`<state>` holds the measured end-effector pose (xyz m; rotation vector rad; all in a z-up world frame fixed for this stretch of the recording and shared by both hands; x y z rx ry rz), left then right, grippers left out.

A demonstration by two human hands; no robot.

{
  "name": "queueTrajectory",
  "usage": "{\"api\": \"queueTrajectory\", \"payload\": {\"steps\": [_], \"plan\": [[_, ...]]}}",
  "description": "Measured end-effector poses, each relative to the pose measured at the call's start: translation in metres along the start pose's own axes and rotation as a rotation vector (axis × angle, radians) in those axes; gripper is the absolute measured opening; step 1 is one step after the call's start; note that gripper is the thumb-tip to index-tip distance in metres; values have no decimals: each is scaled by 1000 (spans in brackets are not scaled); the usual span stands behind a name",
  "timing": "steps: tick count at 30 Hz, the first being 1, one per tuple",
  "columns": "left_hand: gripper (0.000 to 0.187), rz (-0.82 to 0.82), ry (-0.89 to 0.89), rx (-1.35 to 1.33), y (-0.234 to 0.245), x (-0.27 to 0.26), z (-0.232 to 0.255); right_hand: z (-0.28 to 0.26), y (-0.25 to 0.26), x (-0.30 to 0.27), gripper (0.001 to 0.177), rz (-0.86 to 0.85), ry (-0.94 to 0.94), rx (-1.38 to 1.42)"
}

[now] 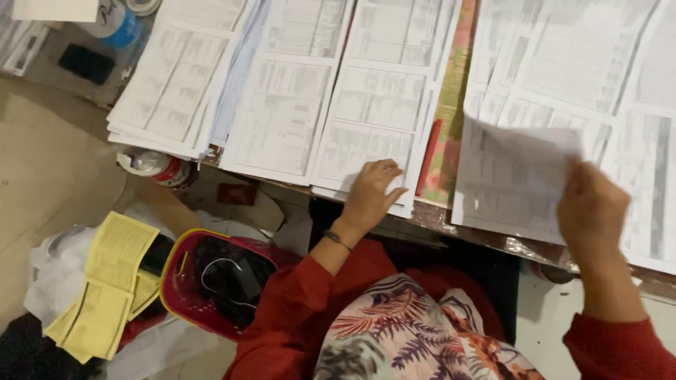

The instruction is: The person sorts through a large stack of printed papers on a table, picking them up, flipping them over, and placing them into separate piles. They occasionally use a red pen to point at or mark sections on the documents while organizing them.

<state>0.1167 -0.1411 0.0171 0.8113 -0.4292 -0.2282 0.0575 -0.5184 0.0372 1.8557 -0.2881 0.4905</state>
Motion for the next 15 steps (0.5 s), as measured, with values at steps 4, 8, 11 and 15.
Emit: {"api": "queueTrajectory", "payload": {"steps": [4, 8, 11, 15], "plan": [[60, -25, 102, 361, 32, -32, -79, -57, 45, 61, 68, 238, 176, 63], [34, -31, 11, 331, 45, -45, -100, -149, 10, 96, 16, 363, 516, -51], [22, -78, 24, 287, 52, -36, -102, -191, -83, 85, 17, 315, 569, 49], [13, -175, 33, 296, 64, -21, -92, -258, -165, 62, 16, 89, 587, 112]]}}
Point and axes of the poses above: each hand's wrist, its own x-axis towards the middle knuckle, its own y-axis out of the back of the hand, z = x × y, the point moved 5 cm from there along x, towards the middle knuckle, and after that the axes turned 7 degrees about y, right-handed, at the moved point
